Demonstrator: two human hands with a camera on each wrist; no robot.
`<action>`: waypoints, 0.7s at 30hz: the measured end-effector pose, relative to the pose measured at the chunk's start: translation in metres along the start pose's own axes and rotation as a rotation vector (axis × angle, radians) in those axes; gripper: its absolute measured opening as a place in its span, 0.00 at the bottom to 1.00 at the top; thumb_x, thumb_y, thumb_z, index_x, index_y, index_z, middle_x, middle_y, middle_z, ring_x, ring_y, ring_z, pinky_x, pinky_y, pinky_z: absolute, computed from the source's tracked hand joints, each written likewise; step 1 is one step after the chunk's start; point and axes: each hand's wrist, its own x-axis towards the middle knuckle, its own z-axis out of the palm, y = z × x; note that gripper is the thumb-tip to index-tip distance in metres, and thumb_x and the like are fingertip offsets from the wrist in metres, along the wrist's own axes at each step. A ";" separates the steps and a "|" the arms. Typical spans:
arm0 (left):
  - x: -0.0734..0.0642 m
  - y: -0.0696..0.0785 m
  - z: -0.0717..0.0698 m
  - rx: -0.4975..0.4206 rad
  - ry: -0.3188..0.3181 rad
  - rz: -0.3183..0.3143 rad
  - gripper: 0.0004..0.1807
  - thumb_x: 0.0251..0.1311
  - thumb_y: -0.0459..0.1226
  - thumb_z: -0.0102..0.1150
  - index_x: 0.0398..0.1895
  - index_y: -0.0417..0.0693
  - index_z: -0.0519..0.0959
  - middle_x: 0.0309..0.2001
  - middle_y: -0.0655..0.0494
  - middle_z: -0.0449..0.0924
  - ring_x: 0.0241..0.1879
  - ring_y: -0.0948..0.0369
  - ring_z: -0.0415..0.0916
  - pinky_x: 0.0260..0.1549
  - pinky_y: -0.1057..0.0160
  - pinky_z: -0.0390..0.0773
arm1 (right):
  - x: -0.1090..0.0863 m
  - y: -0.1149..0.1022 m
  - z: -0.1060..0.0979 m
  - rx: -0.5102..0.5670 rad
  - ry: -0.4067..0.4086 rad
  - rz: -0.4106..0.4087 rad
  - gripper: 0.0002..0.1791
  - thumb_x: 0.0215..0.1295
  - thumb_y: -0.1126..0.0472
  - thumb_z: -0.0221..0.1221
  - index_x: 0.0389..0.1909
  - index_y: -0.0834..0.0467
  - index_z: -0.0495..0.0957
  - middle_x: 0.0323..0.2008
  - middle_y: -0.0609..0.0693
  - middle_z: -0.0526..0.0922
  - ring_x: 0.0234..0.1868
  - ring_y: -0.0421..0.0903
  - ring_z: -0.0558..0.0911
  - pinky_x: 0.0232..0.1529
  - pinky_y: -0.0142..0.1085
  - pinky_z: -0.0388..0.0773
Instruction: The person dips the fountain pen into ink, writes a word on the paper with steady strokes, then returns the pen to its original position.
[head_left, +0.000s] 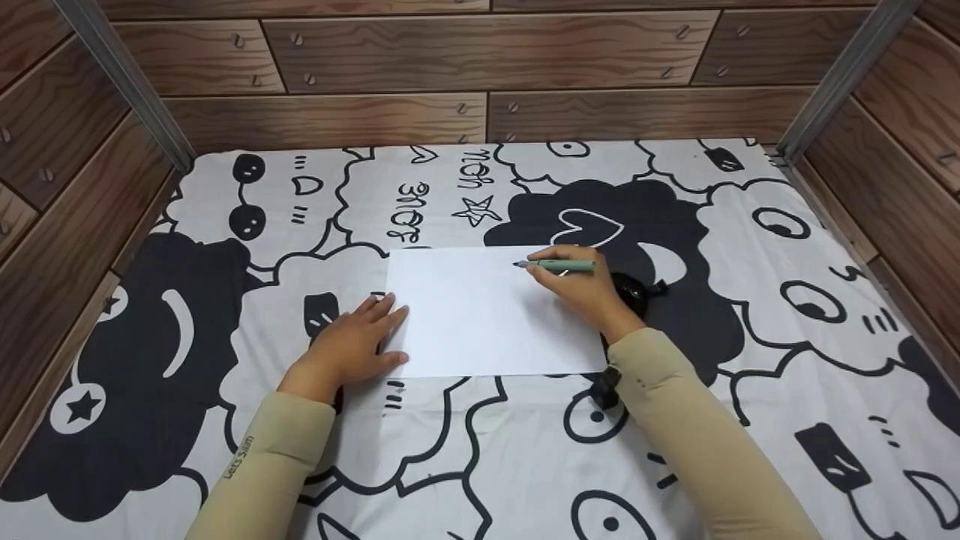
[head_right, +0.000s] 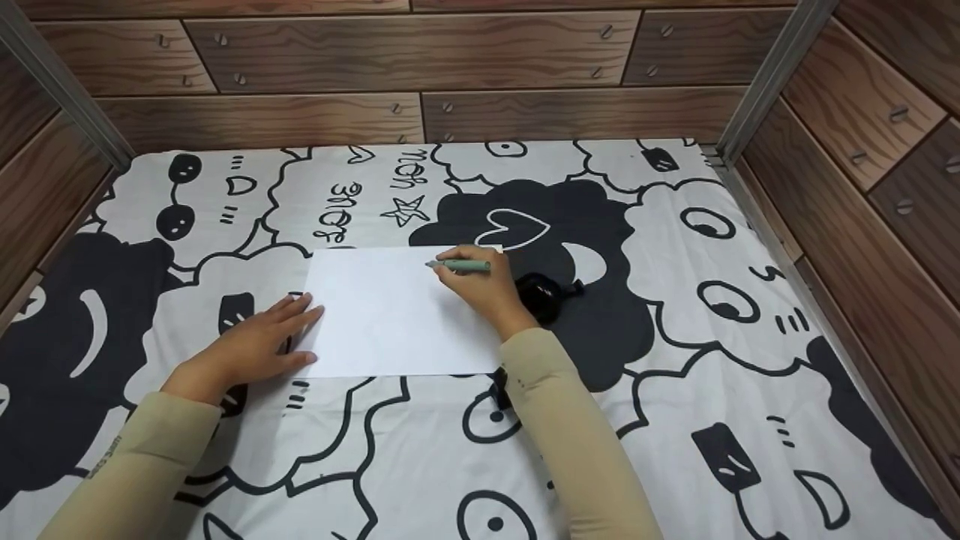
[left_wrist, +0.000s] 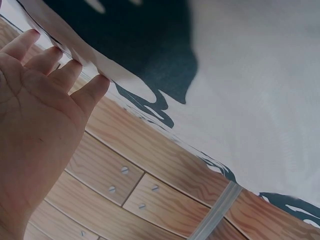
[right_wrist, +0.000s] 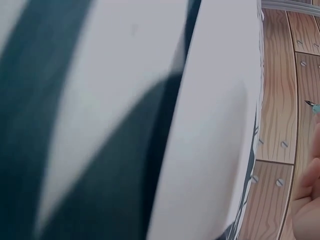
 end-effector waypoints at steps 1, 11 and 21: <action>0.000 0.000 0.000 0.002 -0.001 -0.001 0.38 0.62 0.52 0.56 0.73 0.50 0.59 0.73 0.47 0.50 0.72 0.46 0.45 0.64 0.40 0.52 | 0.001 -0.001 0.003 0.008 -0.001 0.004 0.06 0.55 0.63 0.67 0.34 0.59 0.87 0.29 0.47 0.86 0.27 0.40 0.77 0.27 0.26 0.73; 0.002 0.000 0.001 0.005 0.004 -0.004 0.38 0.62 0.52 0.56 0.73 0.50 0.59 0.73 0.47 0.51 0.72 0.46 0.44 0.64 0.40 0.52 | 0.007 -0.006 0.026 0.058 -0.031 0.015 0.06 0.53 0.64 0.68 0.33 0.62 0.86 0.27 0.49 0.86 0.26 0.37 0.75 0.27 0.24 0.71; 0.001 -0.001 0.002 -0.003 -0.003 -0.014 0.38 0.62 0.52 0.57 0.73 0.51 0.59 0.73 0.48 0.50 0.72 0.46 0.44 0.65 0.41 0.52 | 0.009 -0.014 0.039 0.055 -0.089 0.089 0.06 0.54 0.62 0.68 0.33 0.59 0.87 0.26 0.46 0.84 0.23 0.37 0.74 0.23 0.27 0.71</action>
